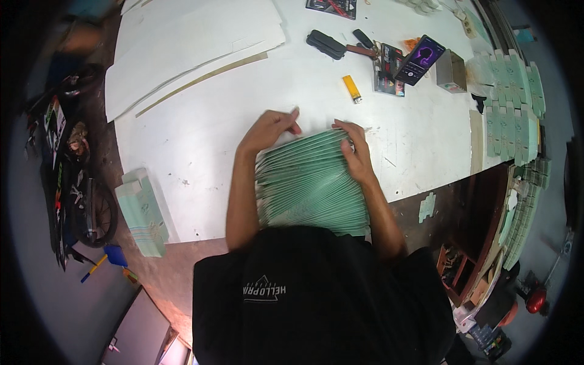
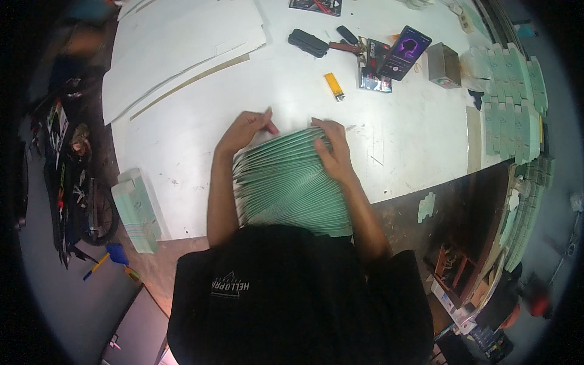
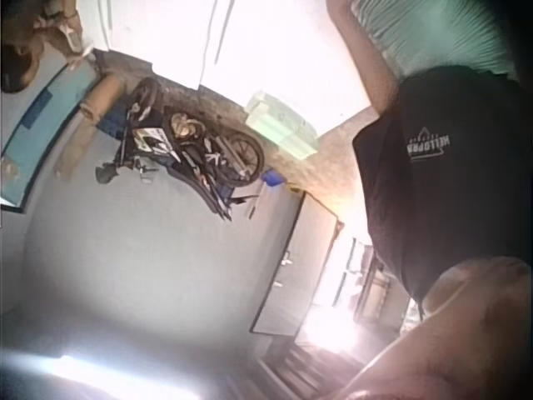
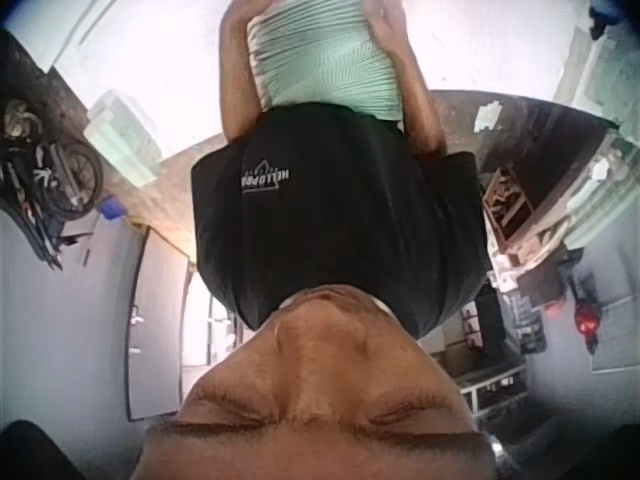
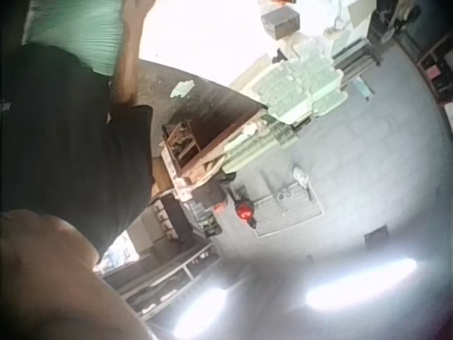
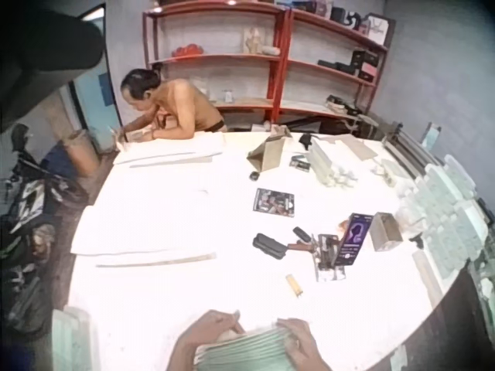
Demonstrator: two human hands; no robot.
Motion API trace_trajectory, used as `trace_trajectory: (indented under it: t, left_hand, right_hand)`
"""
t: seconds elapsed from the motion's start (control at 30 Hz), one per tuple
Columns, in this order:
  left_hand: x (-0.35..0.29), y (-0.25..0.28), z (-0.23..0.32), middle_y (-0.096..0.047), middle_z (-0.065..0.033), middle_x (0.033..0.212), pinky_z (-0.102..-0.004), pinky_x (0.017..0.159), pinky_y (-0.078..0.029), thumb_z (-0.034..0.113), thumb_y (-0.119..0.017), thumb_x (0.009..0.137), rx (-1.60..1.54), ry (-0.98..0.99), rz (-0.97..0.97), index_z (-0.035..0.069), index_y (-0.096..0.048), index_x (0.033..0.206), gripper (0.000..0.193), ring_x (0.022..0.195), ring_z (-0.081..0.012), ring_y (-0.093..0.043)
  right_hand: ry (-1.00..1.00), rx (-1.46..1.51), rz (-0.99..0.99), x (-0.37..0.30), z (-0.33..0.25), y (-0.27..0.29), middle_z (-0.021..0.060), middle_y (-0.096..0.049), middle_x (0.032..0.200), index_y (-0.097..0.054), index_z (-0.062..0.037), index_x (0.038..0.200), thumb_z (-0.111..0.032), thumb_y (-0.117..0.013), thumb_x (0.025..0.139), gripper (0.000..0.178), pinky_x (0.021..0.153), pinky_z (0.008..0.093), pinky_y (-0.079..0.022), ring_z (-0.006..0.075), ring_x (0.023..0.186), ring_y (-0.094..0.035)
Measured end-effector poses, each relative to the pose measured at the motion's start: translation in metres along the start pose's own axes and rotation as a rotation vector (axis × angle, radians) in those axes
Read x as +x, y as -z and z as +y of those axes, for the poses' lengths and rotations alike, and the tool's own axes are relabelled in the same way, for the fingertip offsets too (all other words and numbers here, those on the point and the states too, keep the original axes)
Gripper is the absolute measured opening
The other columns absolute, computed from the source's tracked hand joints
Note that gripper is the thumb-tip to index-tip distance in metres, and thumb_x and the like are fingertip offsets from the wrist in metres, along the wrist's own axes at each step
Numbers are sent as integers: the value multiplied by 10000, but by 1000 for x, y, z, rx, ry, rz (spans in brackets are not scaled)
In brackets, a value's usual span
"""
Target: The person repeatedly picks up light green paper sheets from a table and stacks them into a neat pile. The person aligns the edges and smooths the stack multiple times. The person then moves the completed stack to another table.
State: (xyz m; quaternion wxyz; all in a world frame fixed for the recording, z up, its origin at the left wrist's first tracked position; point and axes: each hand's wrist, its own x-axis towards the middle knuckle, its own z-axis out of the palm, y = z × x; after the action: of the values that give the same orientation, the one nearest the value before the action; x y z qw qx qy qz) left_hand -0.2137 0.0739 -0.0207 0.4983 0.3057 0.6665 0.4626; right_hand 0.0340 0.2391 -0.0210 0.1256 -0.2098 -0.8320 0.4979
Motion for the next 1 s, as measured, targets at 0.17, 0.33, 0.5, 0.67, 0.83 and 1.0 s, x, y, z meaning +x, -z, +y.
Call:
trace_trajectory:
  t: [0.17, 0.33, 0.5, 0.67, 0.83, 1.0]
  left_hand:
    - [-63, 18, -34, -752, -142, 965, -385, 998, -498, 617, -337, 1112, -242, -47, 220, -48, -760, 1013, 794, 981, -257, -687]
    - [-99, -50, -42, -633, -161, 1375, -406, 1159, -402, 752, -177, 1060, -182, -223, 543, -34, -586, 1392, 946, 1300, -274, -563]
    - [-146, -35, -54, -505, -200, 1525, -456, 1215, -340, 752, -262, 1051, -418, -194, 257, -34, -489, 1489, 927, 1426, -312, -489]
    - [-141, -84, -41, -569, -201, 1462, -437, 1186, -373, 666, -308, 1090, -295, -284, 603, -55, -447, 1525, 853, 1379, -315, -518]
    - [-158, -54, -42, -563, -213, 1492, -432, 1231, -315, 562, -353, 1118, -106, -113, 310, -85, -459, 1520, 769, 1414, -320, -502]
    - [-149, -81, -38, -454, -199, 1551, -489, 1212, -315, 729, -390, 1032, -301, -29, 577, -65, -268, 1600, 984, 1419, -337, -460]
  right_hand:
    - [-49, 90, -193, -7, 27, 34, 194, -619, 1426, -631, -2, 1401, -536, -446, 1078, 650, 1215, 474, -320, 349, 1426, -472]
    - [-24, 255, 59, -29, 31, 1, 208, -543, 1506, -537, 18, 1483, -611, -389, 1073, 765, 1217, 447, -319, 318, 1412, -482]
    - [-108, 479, -189, -65, 37, 38, 198, -531, 1492, -427, 49, 1551, -721, -333, 1044, 927, 1232, 413, -300, 299, 1400, -493]
    - [168, 375, 205, -76, 6, 8, 247, -474, 1523, -363, 67, 1576, -621, -428, 1053, 867, 1197, 435, -342, 356, 1419, -472]
    - [-8, 355, -100, -87, 42, 38, 239, -458, 1563, -320, 45, 1605, -664, -423, 1035, 915, 1222, 471, -309, 373, 1436, -456]
    - [142, 377, 126, -78, 19, 14, 240, -447, 1594, -314, 38, 1613, -693, -449, 1018, 951, 1251, 465, -268, 371, 1498, -400]
